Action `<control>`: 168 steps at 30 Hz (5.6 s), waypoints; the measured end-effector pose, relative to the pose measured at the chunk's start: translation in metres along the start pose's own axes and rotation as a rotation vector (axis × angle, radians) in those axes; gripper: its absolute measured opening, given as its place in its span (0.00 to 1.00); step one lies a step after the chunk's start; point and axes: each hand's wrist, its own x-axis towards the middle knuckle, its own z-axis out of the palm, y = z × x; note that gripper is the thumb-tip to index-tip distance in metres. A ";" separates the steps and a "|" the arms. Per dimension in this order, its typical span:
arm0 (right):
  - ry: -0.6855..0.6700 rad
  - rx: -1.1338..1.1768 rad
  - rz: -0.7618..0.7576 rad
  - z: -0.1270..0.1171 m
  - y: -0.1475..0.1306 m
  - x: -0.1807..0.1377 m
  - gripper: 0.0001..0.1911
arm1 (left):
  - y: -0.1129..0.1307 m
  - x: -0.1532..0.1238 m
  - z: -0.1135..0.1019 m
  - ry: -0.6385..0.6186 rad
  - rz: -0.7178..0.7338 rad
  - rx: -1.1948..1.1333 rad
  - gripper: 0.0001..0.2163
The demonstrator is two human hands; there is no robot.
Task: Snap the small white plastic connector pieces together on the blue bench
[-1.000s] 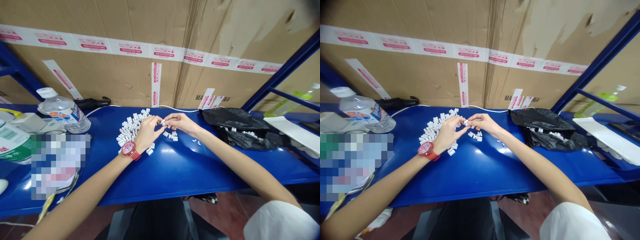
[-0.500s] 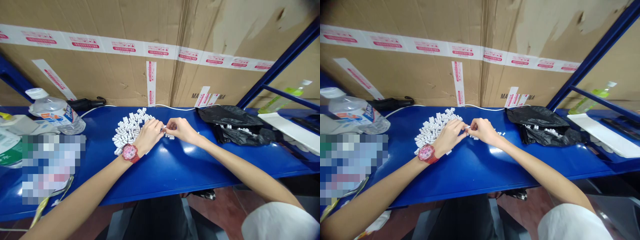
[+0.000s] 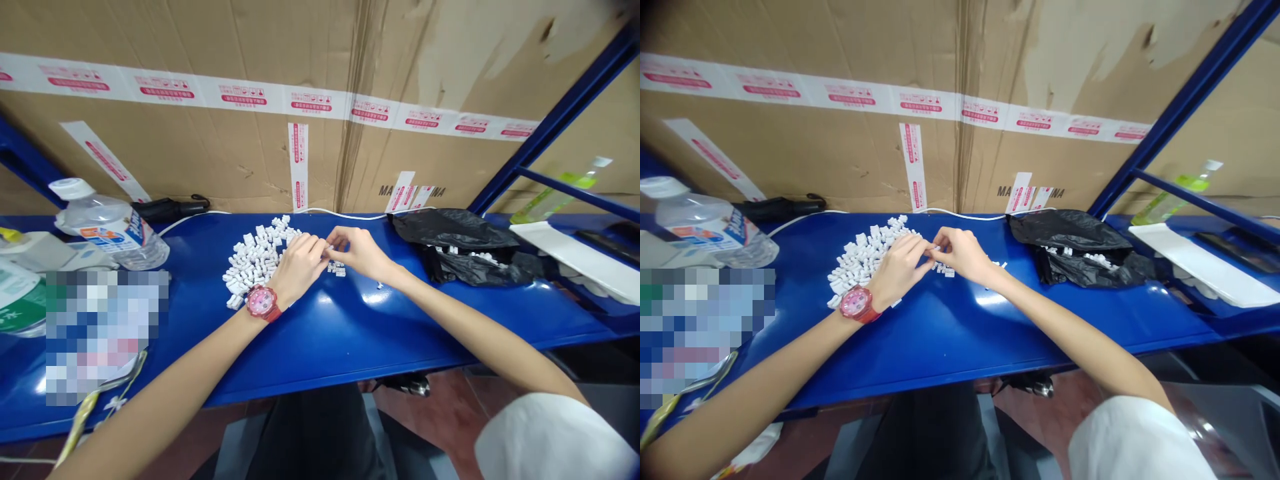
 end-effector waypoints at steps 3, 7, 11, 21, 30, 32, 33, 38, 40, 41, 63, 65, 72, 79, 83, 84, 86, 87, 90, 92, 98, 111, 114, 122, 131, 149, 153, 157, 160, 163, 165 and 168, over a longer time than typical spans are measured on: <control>0.049 -0.086 0.028 0.007 -0.006 0.004 0.04 | -0.001 0.001 0.001 -0.009 -0.002 0.027 0.03; 0.008 -0.072 0.099 0.004 -0.005 -0.001 0.06 | 0.000 0.002 0.002 -0.065 0.000 0.039 0.04; -0.012 -0.088 0.127 -0.011 0.007 -0.009 0.06 | -0.006 0.002 -0.002 -0.123 -0.078 0.062 0.05; -0.024 -0.418 0.198 -0.057 0.077 -0.069 0.16 | -0.010 0.001 -0.007 -0.370 -0.235 0.094 0.12; -0.101 -0.477 0.073 -0.025 0.061 -0.038 0.12 | -0.005 -0.001 -0.001 -0.289 -0.369 -0.351 0.13; -0.087 -0.519 0.038 -0.021 0.051 -0.017 0.10 | -0.009 0.001 -0.004 -0.275 -0.401 -0.383 0.17; -0.073 -0.510 0.004 -0.018 0.047 -0.005 0.09 | -0.012 0.001 -0.006 -0.256 -0.417 -0.344 0.18; -0.067 -0.330 -0.106 0.017 0.027 0.060 0.17 | -0.040 0.002 -0.018 -0.159 -0.471 0.151 0.16; -0.078 -0.291 -0.042 0.033 0.020 0.078 0.20 | -0.047 0.001 -0.020 -0.173 -0.495 0.218 0.16; -0.089 -0.278 -0.015 0.040 0.017 0.084 0.18 | -0.048 0.000 -0.020 -0.181 -0.497 0.225 0.15; -0.057 0.257 0.199 -0.026 0.042 -0.020 0.16 | -0.020 0.000 -0.013 -0.048 -0.116 -0.035 0.05; -0.064 0.047 0.179 -0.040 0.048 -0.033 0.16 | -0.020 0.000 -0.013 -0.041 -0.122 -0.048 0.05; -0.014 0.135 0.036 -0.018 0.013 -0.016 0.20 | -0.002 0.003 -0.013 -0.057 0.040 0.027 0.11; -0.036 0.200 0.068 -0.011 0.011 -0.003 0.17 | -0.008 0.003 -0.017 -0.048 0.053 0.061 0.11; -0.058 -0.137 0.117 -0.040 0.038 -0.022 0.07 | -0.017 0.001 -0.012 -0.092 -0.052 0.035 0.11; -0.106 -0.231 0.139 -0.047 0.044 -0.026 0.05 | -0.019 0.000 -0.010 -0.112 -0.087 0.029 0.10; -0.187 -0.342 0.182 -0.057 0.052 -0.032 0.05 | -0.022 -0.003 -0.005 -0.165 -0.148 0.018 0.10; -0.203 -0.356 0.190 -0.060 0.054 -0.031 0.06 | -0.022 -0.003 -0.003 -0.194 -0.169 0.016 0.11; -0.186 -0.310 0.120 -0.054 0.048 -0.010 0.10 | -0.019 -0.005 0.000 -0.264 -0.188 0.039 0.12; -0.182 -0.270 0.038 -0.040 0.039 0.018 0.11 | -0.017 -0.005 -0.001 -0.304 -0.193 0.067 0.13; -0.222 -0.205 -0.163 0.024 0.014 0.104 0.18 | -0.020 -0.003 -0.013 -0.325 -0.208 0.030 0.11; -0.095 0.552 0.071 0.004 0.013 0.045 0.15 | -0.025 0.002 -0.018 0.007 -0.202 -0.107 0.07; -0.040 0.614 0.100 -0.003 0.001 0.016 0.15 | -0.007 0.004 -0.016 0.056 -0.150 -0.099 0.05; 0.063 0.789 0.335 -0.004 0.008 -0.030 0.20 | 0.016 0.005 -0.011 0.010 0.030 0.012 0.03; 0.081 0.238 0.221 -0.027 0.030 -0.055 0.21 | 0.002 0.004 -0.012 0.131 0.141 -0.017 0.04; -0.030 -0.152 0.071 -0.038 0.055 -0.055 0.15 | -0.011 0.002 0.000 -0.227 -0.270 0.067 0.07; -0.059 -0.140 -0.082 -0.020 0.045 0.009 0.12 | -0.011 0.002 -0.004 -0.348 -0.326 0.089 0.10; -0.122 -0.182 -0.166 0.017 0.031 0.084 0.12 | -0.009 -0.003 -0.009 -0.351 -0.272 0.119 0.10; -0.159 -0.169 -0.183 0.043 0.023 0.118 0.12 | -0.010 -0.004 -0.009 -0.348 -0.223 0.090 0.10; -0.175 -0.147 -0.184 0.053 0.020 0.126 0.08 | -0.013 -0.003 -0.009 -0.296 -0.242 0.084 0.09; -0.159 -0.127 -0.183 0.048 0.023 0.119 0.07 | -0.018 -0.001 -0.012 -0.204 -0.330 0.113 0.08; -0.154 0.090 -0.138 0.031 0.026 0.095 0.08 | -0.027 0.001 -0.014 -0.069 -0.396 0.099 0.13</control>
